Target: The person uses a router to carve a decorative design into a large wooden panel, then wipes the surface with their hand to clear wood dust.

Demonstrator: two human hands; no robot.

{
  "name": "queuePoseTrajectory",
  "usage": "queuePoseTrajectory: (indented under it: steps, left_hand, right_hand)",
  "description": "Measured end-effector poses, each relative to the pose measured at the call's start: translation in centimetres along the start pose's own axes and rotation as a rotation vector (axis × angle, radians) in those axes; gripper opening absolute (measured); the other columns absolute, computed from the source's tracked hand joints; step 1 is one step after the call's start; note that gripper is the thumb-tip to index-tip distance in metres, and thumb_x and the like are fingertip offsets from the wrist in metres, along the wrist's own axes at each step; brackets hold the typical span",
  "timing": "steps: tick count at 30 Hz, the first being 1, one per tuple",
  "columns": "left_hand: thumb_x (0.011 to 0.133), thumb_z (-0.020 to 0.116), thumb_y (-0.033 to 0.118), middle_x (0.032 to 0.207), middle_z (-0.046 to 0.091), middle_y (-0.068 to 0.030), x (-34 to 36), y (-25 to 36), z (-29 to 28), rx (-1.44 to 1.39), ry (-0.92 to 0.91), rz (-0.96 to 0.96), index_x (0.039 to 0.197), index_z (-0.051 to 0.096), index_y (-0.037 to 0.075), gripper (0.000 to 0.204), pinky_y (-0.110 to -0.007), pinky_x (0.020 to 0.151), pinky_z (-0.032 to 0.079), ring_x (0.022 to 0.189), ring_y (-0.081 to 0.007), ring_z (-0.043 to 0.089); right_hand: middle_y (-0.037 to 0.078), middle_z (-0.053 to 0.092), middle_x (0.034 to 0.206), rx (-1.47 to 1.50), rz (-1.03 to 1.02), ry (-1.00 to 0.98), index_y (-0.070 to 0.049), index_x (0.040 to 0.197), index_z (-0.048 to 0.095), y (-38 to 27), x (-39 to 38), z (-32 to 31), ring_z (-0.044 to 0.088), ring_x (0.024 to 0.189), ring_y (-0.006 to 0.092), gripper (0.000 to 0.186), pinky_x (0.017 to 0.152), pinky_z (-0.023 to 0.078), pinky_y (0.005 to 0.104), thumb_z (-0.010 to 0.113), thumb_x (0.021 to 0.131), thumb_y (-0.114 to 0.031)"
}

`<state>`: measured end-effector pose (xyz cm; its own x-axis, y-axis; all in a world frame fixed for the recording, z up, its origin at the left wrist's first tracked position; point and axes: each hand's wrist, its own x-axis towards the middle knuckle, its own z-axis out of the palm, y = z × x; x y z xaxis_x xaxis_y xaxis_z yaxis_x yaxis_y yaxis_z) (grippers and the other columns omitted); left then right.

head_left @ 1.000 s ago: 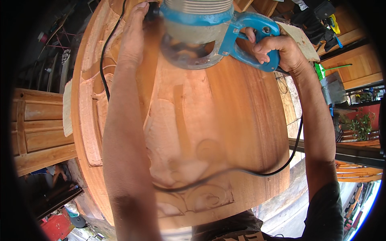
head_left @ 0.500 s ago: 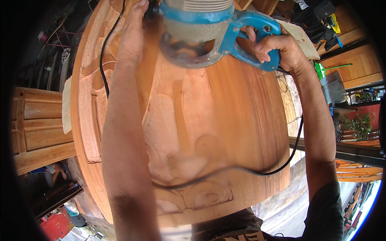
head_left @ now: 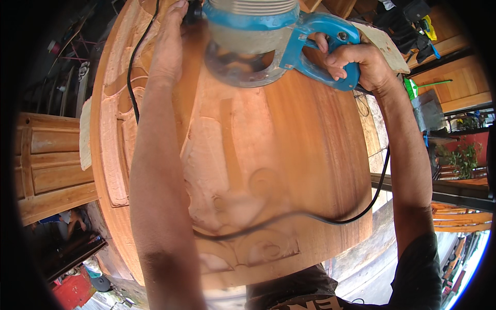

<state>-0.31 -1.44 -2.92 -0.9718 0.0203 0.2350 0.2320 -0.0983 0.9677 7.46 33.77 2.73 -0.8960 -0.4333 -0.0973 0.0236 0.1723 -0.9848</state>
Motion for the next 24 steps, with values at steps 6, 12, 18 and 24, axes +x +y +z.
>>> queuePoseTrajectory:
  steps: [6,12,18,24]
  left_hand:
    - [0.106,0.050,0.054,0.151,0.054,-0.0138,0.3,0.0,0.3,0.005,0.018,0.011,0.154,0.042,0.007,0.067,-0.046,0.123,0.027,0.140,-0.0283,0.047]
    - [0.106,0.051,0.052,0.149,0.054,-0.0137,1.4,-0.5,-0.6,-0.005,0.016,0.003,0.155,0.040,0.007,0.067,-0.046,0.123,0.029,0.138,-0.0281,0.049]
    - [0.105,0.054,0.051,0.146,0.056,-0.0134,2.3,-1.6,-0.9,-0.067,0.002,-0.020,0.154,0.041,0.007,0.067,-0.045,0.121,0.031,0.135,-0.0274,0.051]
    - [0.103,0.057,0.047,0.139,0.060,-0.0112,3.1,-1.5,-1.1,-0.118,0.013,-0.039,0.147,0.046,0.007,0.061,-0.045,0.119,0.033,0.130,-0.0254,0.054]
  right_hand:
    - [0.002,0.058,0.059,-0.003,-0.013,0.026,-0.008,0.090,0.064,-0.3,0.3,0.2,0.053,0.051,0.0083,0.020,0.054,0.041,0.0240,0.069,0.072,-0.016]
    - [0.002,0.057,0.059,-0.001,-0.021,0.016,-0.008,0.091,0.063,-0.2,1.2,0.6,0.053,0.052,0.0091,0.023,0.053,0.039,0.0256,0.070,0.074,-0.020]
    - [0.002,0.057,0.059,-0.001,-0.010,0.026,-0.008,0.091,0.063,-0.2,1.6,0.9,0.053,0.052,0.0093,0.022,0.053,0.039,0.0256,0.070,0.073,-0.020]
    - [0.002,0.058,0.059,-0.004,-0.011,0.016,-0.008,0.091,0.063,-0.2,2.1,0.7,0.053,0.051,0.0094,0.024,0.053,0.039,0.0260,0.071,0.071,-0.019]
